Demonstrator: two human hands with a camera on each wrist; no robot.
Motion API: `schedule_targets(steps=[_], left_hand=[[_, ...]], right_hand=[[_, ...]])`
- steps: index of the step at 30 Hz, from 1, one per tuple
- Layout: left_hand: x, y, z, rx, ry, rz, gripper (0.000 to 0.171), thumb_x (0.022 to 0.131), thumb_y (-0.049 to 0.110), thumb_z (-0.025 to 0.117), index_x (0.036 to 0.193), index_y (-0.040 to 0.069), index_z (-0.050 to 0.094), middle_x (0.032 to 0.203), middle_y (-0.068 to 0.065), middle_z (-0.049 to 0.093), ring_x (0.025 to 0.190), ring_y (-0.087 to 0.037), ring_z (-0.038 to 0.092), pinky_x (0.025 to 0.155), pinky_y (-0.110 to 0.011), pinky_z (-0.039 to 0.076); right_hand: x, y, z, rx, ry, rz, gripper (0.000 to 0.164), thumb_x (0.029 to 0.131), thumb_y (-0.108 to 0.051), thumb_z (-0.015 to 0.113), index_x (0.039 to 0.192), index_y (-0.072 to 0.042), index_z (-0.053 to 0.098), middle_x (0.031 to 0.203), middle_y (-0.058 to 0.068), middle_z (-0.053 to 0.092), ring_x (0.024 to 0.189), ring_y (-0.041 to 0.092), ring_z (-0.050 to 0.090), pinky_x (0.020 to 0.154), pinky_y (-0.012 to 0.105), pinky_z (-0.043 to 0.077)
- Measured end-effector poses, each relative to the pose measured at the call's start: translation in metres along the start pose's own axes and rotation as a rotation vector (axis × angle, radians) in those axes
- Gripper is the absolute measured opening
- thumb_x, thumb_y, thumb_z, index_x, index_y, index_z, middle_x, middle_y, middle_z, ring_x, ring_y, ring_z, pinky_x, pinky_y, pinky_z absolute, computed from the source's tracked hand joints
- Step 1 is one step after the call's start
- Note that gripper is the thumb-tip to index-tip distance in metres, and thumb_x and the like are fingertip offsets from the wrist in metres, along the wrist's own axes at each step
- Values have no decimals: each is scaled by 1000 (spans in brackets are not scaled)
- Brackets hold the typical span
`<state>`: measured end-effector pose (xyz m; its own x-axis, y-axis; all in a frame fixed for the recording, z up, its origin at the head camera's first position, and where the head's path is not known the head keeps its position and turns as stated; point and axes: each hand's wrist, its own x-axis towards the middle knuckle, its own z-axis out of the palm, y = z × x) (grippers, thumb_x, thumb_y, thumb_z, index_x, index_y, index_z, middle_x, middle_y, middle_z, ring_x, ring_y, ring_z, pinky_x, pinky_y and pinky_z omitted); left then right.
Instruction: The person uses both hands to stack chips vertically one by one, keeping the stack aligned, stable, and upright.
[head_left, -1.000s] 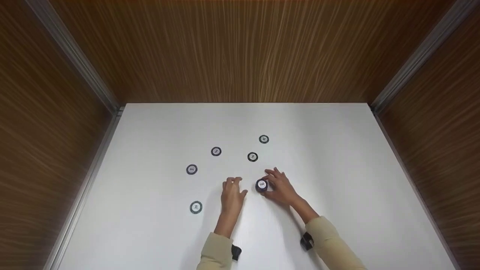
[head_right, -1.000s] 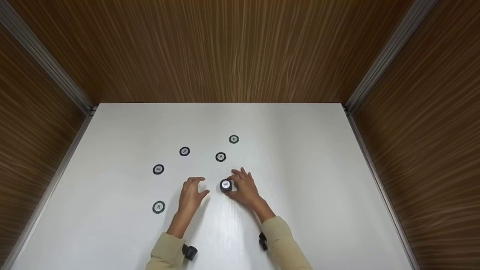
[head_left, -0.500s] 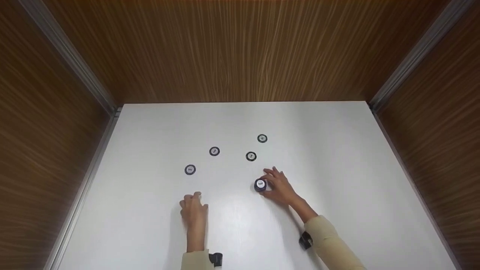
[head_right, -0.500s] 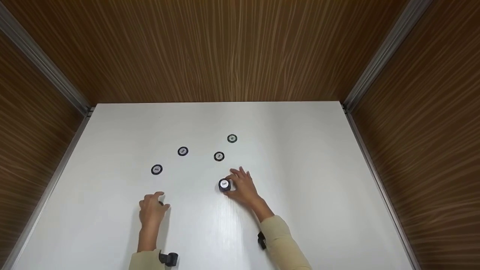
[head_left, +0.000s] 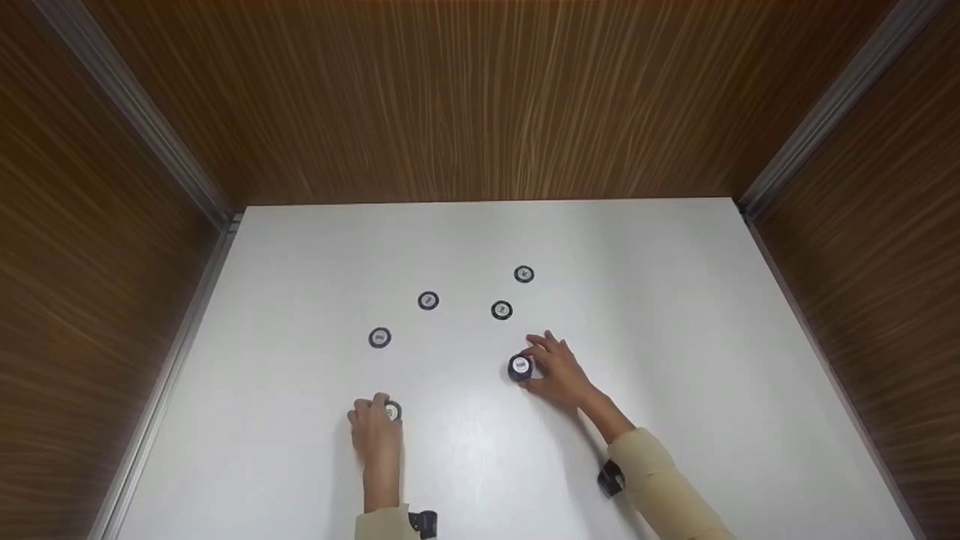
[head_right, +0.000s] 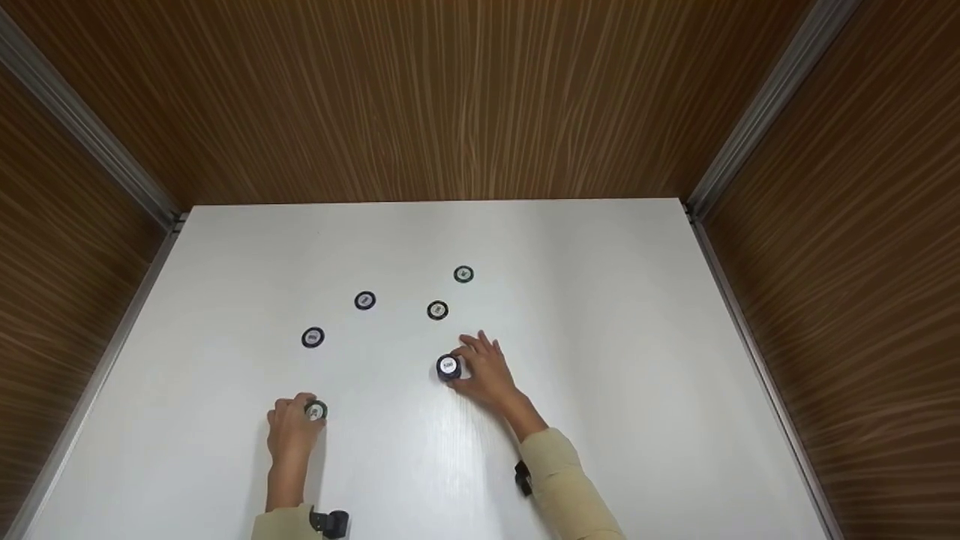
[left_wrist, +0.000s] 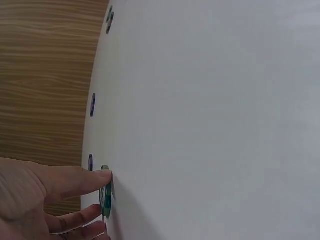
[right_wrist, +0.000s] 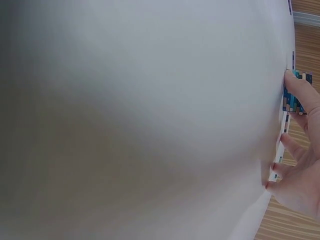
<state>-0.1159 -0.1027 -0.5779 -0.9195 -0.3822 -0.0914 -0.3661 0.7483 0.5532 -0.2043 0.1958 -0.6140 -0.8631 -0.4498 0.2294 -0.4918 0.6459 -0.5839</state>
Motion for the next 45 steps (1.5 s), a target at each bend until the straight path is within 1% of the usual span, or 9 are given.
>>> schedule_targets(steps=[8, 15, 22, 24, 28, 31, 34, 38, 45], left_hand=[[3, -2, 3, -15, -22, -16, 36, 77, 2, 68, 111, -6, 58, 105, -24, 49, 97, -36, 46, 77, -43, 48], [6, -5, 5, -52, -17, -20, 33, 80, 3, 64, 110, -9, 57, 103, -27, 48, 97, -39, 46, 78, -45, 47], [8, -7, -1, -174, 6, -57, 39, 78, 1, 64, 113, -13, 54, 106, -30, 44, 101, -44, 44, 82, -48, 46], [8, -7, -2, -192, 7, -65, 39, 78, 0, 65, 112, -13, 53, 107, -29, 44, 102, -44, 44, 83, -48, 46], [9, -7, -1, -173, 5, -65, 40, 77, 1, 66, 112, -13, 53, 104, -27, 49, 99, -42, 47, 83, -47, 47], [10, -7, -2, -137, -6, -41, 39, 77, 2, 67, 112, -9, 55, 102, -24, 52, 96, -39, 49, 79, -44, 48], [11, -6, -3, -119, -31, -15, 34, 78, 2, 66, 111, -5, 59, 102, -23, 53, 94, -37, 49, 75, -43, 49], [13, -6, -4, -99, -65, -1, 26, 80, 1, 64, 106, -3, 64, 101, -22, 53, 93, -36, 49, 74, -41, 49], [15, -3, -5, -83, -65, 24, 25, 78, -1, 65, 103, -3, 64, 99, -23, 52, 91, -37, 49, 73, -42, 49]], right_hand=[[1, 0, 0, -5, 7, 4, 41, 68, -16, 80, 104, -4, 62, 126, 22, 48, 123, 50, 31, 99, 67, 18], [1, -1, 0, 1, -4, 16, 42, 67, -16, 79, 104, -4, 62, 127, 22, 48, 123, 50, 30, 100, 66, 17], [0, 0, 0, -3, -11, 31, 43, 68, -18, 80, 105, -4, 62, 127, 21, 47, 124, 49, 29, 101, 65, 16], [-1, -1, -1, -6, -20, 40, 44, 69, -18, 80, 106, -5, 62, 128, 21, 47, 125, 48, 28, 102, 64, 15], [0, -1, -1, -6, -32, 53, 44, 69, -18, 80, 106, -6, 61, 129, 20, 46, 127, 47, 27, 103, 63, 15], [0, -1, -1, -6, -23, 46, 43, 68, -18, 80, 105, -6, 62, 129, 21, 46, 126, 47, 28, 101, 64, 16], [1, -1, 0, -7, -19, 42, 43, 68, -17, 80, 105, -5, 62, 128, 21, 46, 125, 48, 29, 101, 65, 17], [0, -1, 0, -5, -27, 50, 43, 68, -18, 80, 106, -6, 62, 129, 20, 46, 126, 47, 28, 102, 63, 16], [0, -1, 0, 0, -26, 57, 43, 68, -17, 80, 105, -6, 62, 130, 20, 46, 127, 46, 27, 103, 62, 15]])
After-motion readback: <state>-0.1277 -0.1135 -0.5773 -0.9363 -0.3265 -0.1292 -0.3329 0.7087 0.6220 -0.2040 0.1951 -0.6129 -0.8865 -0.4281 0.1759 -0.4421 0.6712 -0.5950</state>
